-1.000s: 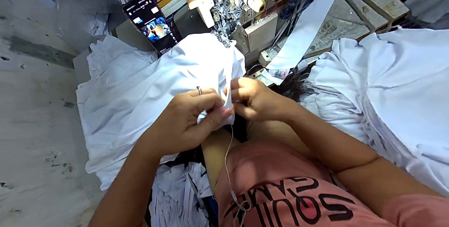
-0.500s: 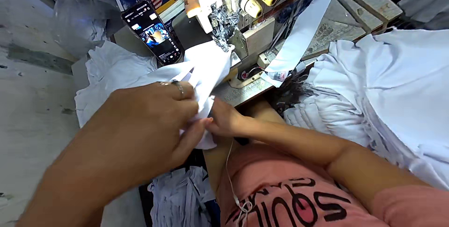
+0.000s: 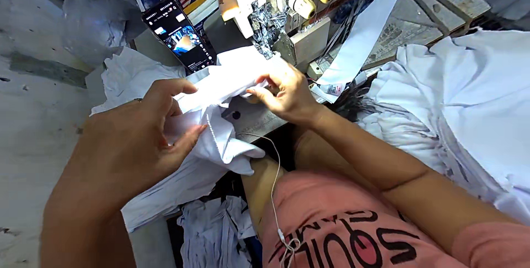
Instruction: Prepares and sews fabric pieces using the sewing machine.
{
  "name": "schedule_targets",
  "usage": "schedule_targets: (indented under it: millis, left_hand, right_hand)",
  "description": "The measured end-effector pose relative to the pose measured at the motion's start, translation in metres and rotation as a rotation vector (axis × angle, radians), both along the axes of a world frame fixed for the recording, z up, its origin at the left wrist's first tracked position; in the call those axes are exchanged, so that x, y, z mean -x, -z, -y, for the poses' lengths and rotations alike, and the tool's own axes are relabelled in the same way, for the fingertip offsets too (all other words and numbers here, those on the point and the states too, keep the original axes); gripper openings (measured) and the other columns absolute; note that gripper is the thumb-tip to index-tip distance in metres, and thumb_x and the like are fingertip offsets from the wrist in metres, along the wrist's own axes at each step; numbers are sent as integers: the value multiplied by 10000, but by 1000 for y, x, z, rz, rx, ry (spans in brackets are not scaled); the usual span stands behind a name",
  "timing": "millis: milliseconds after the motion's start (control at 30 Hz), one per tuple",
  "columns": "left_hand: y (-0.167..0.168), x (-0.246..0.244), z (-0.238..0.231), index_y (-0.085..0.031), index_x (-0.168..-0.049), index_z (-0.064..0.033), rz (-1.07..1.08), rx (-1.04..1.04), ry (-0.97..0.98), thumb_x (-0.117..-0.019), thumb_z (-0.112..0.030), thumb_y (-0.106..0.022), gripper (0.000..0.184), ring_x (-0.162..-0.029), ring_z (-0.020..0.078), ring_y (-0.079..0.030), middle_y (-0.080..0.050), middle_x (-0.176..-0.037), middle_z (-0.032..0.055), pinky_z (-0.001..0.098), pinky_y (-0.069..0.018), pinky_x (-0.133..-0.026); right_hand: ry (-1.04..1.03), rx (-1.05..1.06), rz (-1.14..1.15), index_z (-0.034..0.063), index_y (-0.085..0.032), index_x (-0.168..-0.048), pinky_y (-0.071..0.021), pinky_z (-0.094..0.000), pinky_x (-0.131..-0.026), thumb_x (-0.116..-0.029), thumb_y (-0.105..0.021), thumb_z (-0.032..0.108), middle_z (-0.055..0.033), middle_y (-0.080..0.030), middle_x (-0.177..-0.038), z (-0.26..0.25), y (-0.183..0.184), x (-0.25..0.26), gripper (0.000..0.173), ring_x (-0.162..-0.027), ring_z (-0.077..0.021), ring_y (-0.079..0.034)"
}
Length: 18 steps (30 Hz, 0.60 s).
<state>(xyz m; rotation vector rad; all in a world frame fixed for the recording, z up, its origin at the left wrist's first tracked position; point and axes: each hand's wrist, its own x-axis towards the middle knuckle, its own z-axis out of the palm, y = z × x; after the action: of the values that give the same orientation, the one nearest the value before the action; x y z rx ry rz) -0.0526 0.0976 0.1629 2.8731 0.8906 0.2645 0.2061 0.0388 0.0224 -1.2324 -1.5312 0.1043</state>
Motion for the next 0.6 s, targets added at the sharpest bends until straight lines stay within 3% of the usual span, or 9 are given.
schedule_targets:
  millis: [100, 167, 233, 333, 433, 500, 600]
  left_hand:
    - [-2, -9, 12, -554, -1347, -120, 25, -15, 60, -947, -390, -641, 490, -586, 151, -566, -597, -736, 7, 368, -468, -527]
    - [-3, -13, 18, -570, -1317, -112, 17, -51, 82, -962, -367, -624, 441, -571, 170, -567, -605, -713, 16, 391, -449, -513]
    - [-3, -13, 20, -584, -1278, -92, -18, -100, 75, -983, -371, -597, 407, -553, 201, -558, -594, -702, 33, 416, -429, -497]
    - [1, -11, 17, -651, -1097, -65, -80, -183, 64, -1014, -390, -537, 354, -579, 289, -584, -601, -712, 98, 483, -420, -512]
    - [3, -9, 15, -668, -980, -56, -98, -214, 87, -1047, -365, -494, 360, -638, 310, -612, -622, -738, 124, 486, -425, -561]
    - [3, -11, 16, -667, -958, -53, -92, -225, 102, -1052, -349, -480, 362, -634, 300, -610, -618, -722, 119, 476, -419, -569]
    - [3, -13, 18, -666, -947, -42, -78, -226, 117, -1058, -323, -472, 358, -633, 303, -604, -614, -710, 120, 483, -412, -579]
  right_hand:
    - [33, -36, 58, -1, -732, -957, -540, -410, -785, -887, -758, 221, -178, -674, -943, -7, -9, 0, 234, -954, -314, -660]
    - [-59, -115, 91, 21, -757, -926, -544, -428, -752, -892, -743, 213, -152, -729, -893, -12, -15, 12, 196, -886, -301, -695]
    - [-237, -155, 106, 29, -738, -908, -534, -400, -640, -929, -673, 136, -113, -723, -859, -14, -25, 24, 126, -795, -240, -702]
    - [-410, -210, 57, 8, -750, -917, -495, -347, -608, -928, -620, 26, -108, -687, -811, -11, -37, 36, 131, -757, -212, -665]
    - [-440, -261, 45, -5, -759, -938, -473, -327, -593, -920, -610, -4, -114, -687, -805, -9, -40, 38, 150, -735, -203, -652]
    - [-437, -272, 45, -12, -757, -949, -461, -316, -550, -930, -607, 7, -117, -697, -813, -8, -38, 35, 152, -699, -186, -655]
    - [-383, -248, 81, -4, -751, -951, -504, -326, -578, -962, -626, 67, -122, -726, -859, -7, -29, 26, 145, -733, -186, -689]
